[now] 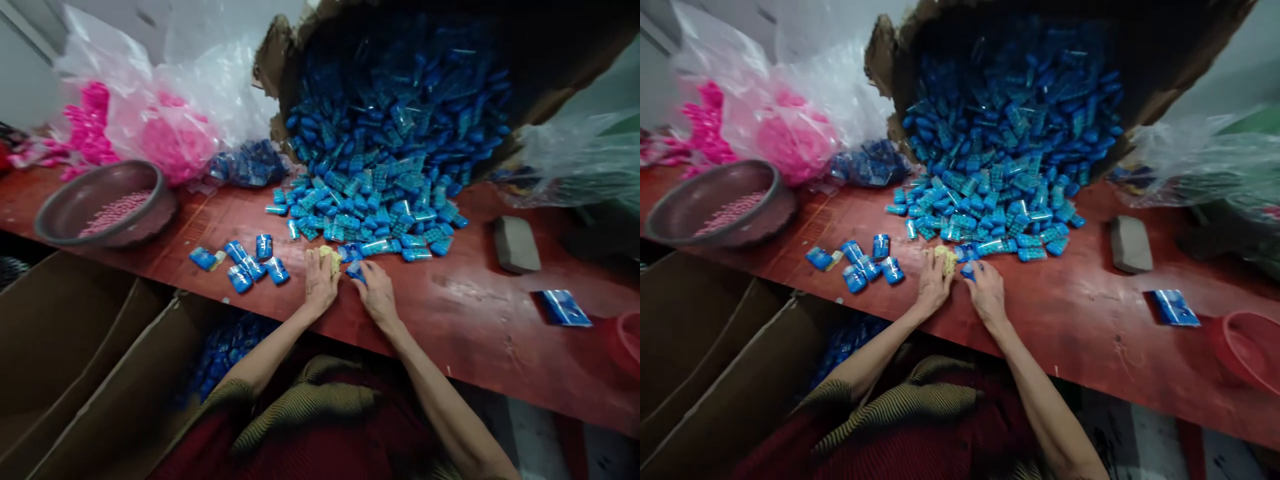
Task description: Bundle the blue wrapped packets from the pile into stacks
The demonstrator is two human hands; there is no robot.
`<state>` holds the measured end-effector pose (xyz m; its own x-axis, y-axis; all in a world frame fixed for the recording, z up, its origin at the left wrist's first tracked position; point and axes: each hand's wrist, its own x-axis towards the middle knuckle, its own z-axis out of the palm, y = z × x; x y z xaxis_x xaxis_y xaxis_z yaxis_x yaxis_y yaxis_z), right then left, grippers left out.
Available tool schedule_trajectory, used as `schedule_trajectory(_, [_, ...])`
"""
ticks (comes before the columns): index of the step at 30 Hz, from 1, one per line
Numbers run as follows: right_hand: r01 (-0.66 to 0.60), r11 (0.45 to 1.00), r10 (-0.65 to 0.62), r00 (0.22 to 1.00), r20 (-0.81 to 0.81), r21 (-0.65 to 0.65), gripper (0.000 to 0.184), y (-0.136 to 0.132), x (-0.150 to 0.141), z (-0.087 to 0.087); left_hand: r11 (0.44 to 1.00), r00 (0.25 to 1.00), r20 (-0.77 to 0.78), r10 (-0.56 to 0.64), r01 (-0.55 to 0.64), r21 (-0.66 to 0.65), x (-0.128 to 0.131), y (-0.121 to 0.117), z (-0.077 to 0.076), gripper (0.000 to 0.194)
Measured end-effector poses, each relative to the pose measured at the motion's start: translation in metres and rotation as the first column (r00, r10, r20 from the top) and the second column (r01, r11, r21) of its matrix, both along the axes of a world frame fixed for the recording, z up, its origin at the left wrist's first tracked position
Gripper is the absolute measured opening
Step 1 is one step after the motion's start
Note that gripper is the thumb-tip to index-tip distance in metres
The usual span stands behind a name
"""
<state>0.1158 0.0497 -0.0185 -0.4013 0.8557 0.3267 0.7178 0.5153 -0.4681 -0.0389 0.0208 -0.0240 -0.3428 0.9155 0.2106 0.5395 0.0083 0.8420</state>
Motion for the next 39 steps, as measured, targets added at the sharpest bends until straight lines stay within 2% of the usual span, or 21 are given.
schedule_trajectory(2, [0.115, 0.993, -0.116, 0.992, 0.046, 0.022, 0.032, 0.003, 0.013, -0.006, 0.999, 0.994, -0.104, -0.036, 0.036, -0.004, -0.003, 0.008, 0.0, 0.045])
schedule_trajectory(5, [0.167, 0.986, -0.169, 0.983, 0.079, 0.026, 0.031, 0.006, 0.016, -0.011, 1.0, 0.973, -0.229, -0.007, 0.003, -0.016, -0.006, 0.013, 0.004, 0.042])
schedule_trajectory(7, [0.2, 0.98, -0.201, 0.974, 0.1, 0.016, 0.028, 0.009, 0.014, -0.01, 0.999, 0.967, -0.254, 0.034, -0.028, 0.026, -0.002, 0.006, 0.009, 0.041])
schedule_trajectory(9, [0.22, 0.975, -0.216, 0.97, 0.113, -0.03, 0.022, 0.011, 0.013, -0.006, 0.996, 0.988, -0.149, 0.039, -0.026, 0.088, 0.008, -0.007, 0.015, 0.035])
schedule_trajectory(11, [0.248, 0.967, -0.242, 0.966, 0.089, -0.065, 0.021, 0.011, 0.016, 0.0, 0.999, 0.989, 0.145, -0.003, -0.003, 0.044, 0.023, -0.019, 0.02, 0.031])
schedule_trajectory(12, [0.259, 0.964, -0.254, 0.965, 0.068, -0.066, 0.022, 0.009, 0.017, 0.004, 0.999, 0.941, 0.337, 0.012, 0.001, -0.041, 0.03, -0.024, 0.023, 0.033])
schedule_trajectory(13, [0.266, 0.962, -0.263, 0.964, 0.044, -0.061, 0.023, 0.006, 0.019, 0.008, 0.991, 0.855, 0.516, 0.048, 0.026, -0.134, 0.038, -0.027, 0.026, 0.036])
schedule_trajectory(15, [0.251, 0.966, -0.252, 0.968, -0.007, -0.058, 0.024, -0.003, 0.02, 0.017, 0.959, 0.63, 0.767, 0.122, 0.124, -0.254, 0.052, -0.026, 0.031, 0.044])
schedule_trajectory(17, [0.215, 0.974, -0.22, 0.973, -0.064, -0.077, 0.023, -0.013, 0.019, 0.024, 0.945, 0.441, 0.886, 0.145, 0.203, -0.256, 0.061, -0.02, 0.036, 0.047])
schedule_trajectory(18, [0.194, 0.977, -0.203, 0.974, -0.101, -0.093, 0.023, -0.017, 0.018, 0.027, 0.947, 0.381, 0.913, 0.146, 0.212, -0.24, 0.063, -0.016, 0.038, 0.046])
schedule_trajectory(21, [0.129, 0.975, -0.179, 0.941, -0.289, -0.182, 0.025, -0.022, 0.016, 0.029, 0.955, 0.298, 0.938, 0.177, 0.179, -0.237, 0.063, -0.008, 0.042, 0.042])
schedule_trajectory(23, [0.092, 0.944, -0.238, 0.857, -0.457, -0.317, 0.036, -0.019, 0.016, 0.025, 0.954, 0.276, 0.943, 0.186, 0.18, -0.241, 0.062, -0.007, 0.042, 0.041])
schedule_trajectory(25, [0.018, 0.871, -0.338, 0.747, -0.572, -0.491, 0.044, -0.012, 0.016, 0.019, 0.951, 0.279, 0.944, 0.176, 0.199, -0.237, 0.061, -0.007, 0.042, 0.039])
schedule_trajectory(27, [-0.07, 0.797, -0.4, 0.683, -0.612, -0.6, 0.033, -0.006, 0.015, 0.014, 0.951, 0.305, 0.935, 0.18, 0.19, -0.245, 0.06, -0.008, 0.041, 0.038])
schedule_trajectory(28, [-0.098, 0.779, -0.406, 0.674, -0.617, -0.62, 0.026, -0.004, 0.014, 0.013, 0.952, 0.321, 0.928, 0.191, 0.171, -0.255, 0.06, -0.007, 0.041, 0.038])
schedule_trajectory(30, [-0.082, 0.785, -0.4, 0.69, -0.604, -0.614, 0.024, -0.003, 0.011, 0.014, 0.951, 0.352, 0.908, 0.227, 0.12, -0.284, 0.06, -0.006, 0.038, 0.038])
schedule_trajectory(34, [0.067, 0.814, -0.411, 0.769, -0.489, -0.578, 0.039, -0.006, 0.005, 0.018, 0.94, 0.423, 0.855, 0.301, 0.018, -0.34, 0.057, 0.0, 0.032, 0.037])
schedule_trajectory(36, [0.093, 0.8, -0.419, 0.793, -0.442, -0.593, 0.042, -0.004, 0.002, 0.016, 0.933, 0.436, 0.844, 0.312, 0.025, -0.358, 0.053, 0.001, 0.031, 0.037])
schedule_trajectory(39, [0.102, 0.784, -0.424, 0.809, -0.407, -0.612, 0.038, 0.003, -0.001, 0.006, 0.915, 0.417, 0.854, 0.312, 0.109, -0.388, 0.045, -0.003, 0.031, 0.038])
